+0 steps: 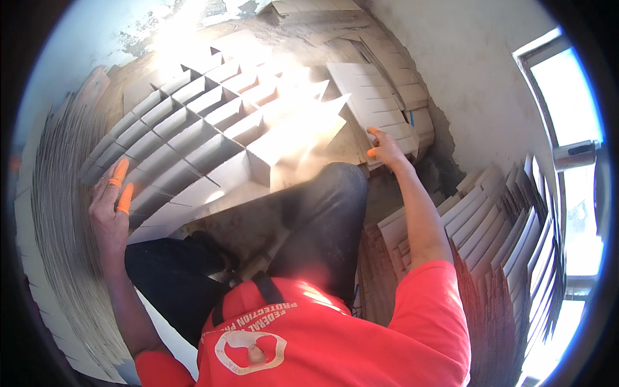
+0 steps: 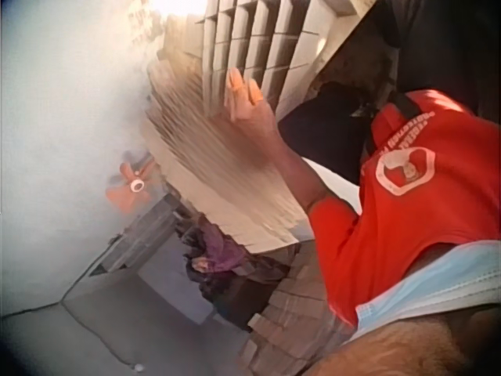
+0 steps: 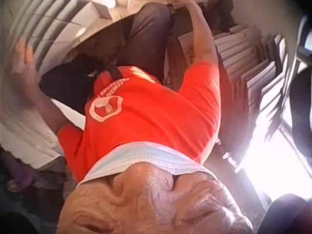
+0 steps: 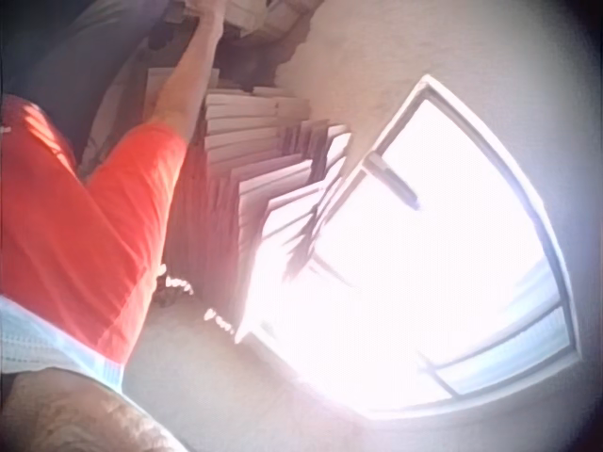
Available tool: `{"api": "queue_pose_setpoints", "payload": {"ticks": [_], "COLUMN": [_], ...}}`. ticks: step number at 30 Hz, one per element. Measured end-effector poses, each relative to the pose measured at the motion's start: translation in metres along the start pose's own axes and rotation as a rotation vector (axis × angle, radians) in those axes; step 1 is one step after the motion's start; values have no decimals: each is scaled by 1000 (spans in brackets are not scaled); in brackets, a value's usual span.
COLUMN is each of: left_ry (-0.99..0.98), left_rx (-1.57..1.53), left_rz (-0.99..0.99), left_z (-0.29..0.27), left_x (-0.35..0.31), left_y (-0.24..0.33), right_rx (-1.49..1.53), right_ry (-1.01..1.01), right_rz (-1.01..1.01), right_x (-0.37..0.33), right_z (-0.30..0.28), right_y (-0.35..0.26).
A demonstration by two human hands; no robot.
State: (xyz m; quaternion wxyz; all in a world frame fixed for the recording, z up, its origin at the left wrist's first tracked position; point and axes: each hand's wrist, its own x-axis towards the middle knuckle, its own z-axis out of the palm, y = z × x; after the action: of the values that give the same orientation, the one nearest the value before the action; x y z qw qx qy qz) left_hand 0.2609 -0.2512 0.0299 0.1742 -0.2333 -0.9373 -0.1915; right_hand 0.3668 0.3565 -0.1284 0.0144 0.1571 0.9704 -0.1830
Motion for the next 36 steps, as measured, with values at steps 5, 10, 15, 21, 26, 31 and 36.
{"api": "queue_pose_setpoints", "payload": {"ticks": [5,10,15,21,26,31,36], "left_ry": [113,34,35,83,180,199,214], "left_rx": [-216,-230,-231,-258,-291,-286,-291], "left_rz": [-67,-90,26,84,79,95,57], "left_z": [-8,-17,15,43,55,57,58], "left_x": [-23,-44,-49,-48,-47,-45,-44], "left_y": [-12,24,33,39,37,38,38], "right_rx": [-500,78,679,747,800,700,730], "right_ry": [645,697,556,309,195,151,183], "right_rz": [35,-150,-503,-644,-696,-698,-704], "right_x": [2,-26,-55,-61,-62,-57,-58], "right_z": [-68,-181,-209,-158,-137,-126,-122], "right_y": [-42,-178,-279,-329,-354,-359,-367]}}
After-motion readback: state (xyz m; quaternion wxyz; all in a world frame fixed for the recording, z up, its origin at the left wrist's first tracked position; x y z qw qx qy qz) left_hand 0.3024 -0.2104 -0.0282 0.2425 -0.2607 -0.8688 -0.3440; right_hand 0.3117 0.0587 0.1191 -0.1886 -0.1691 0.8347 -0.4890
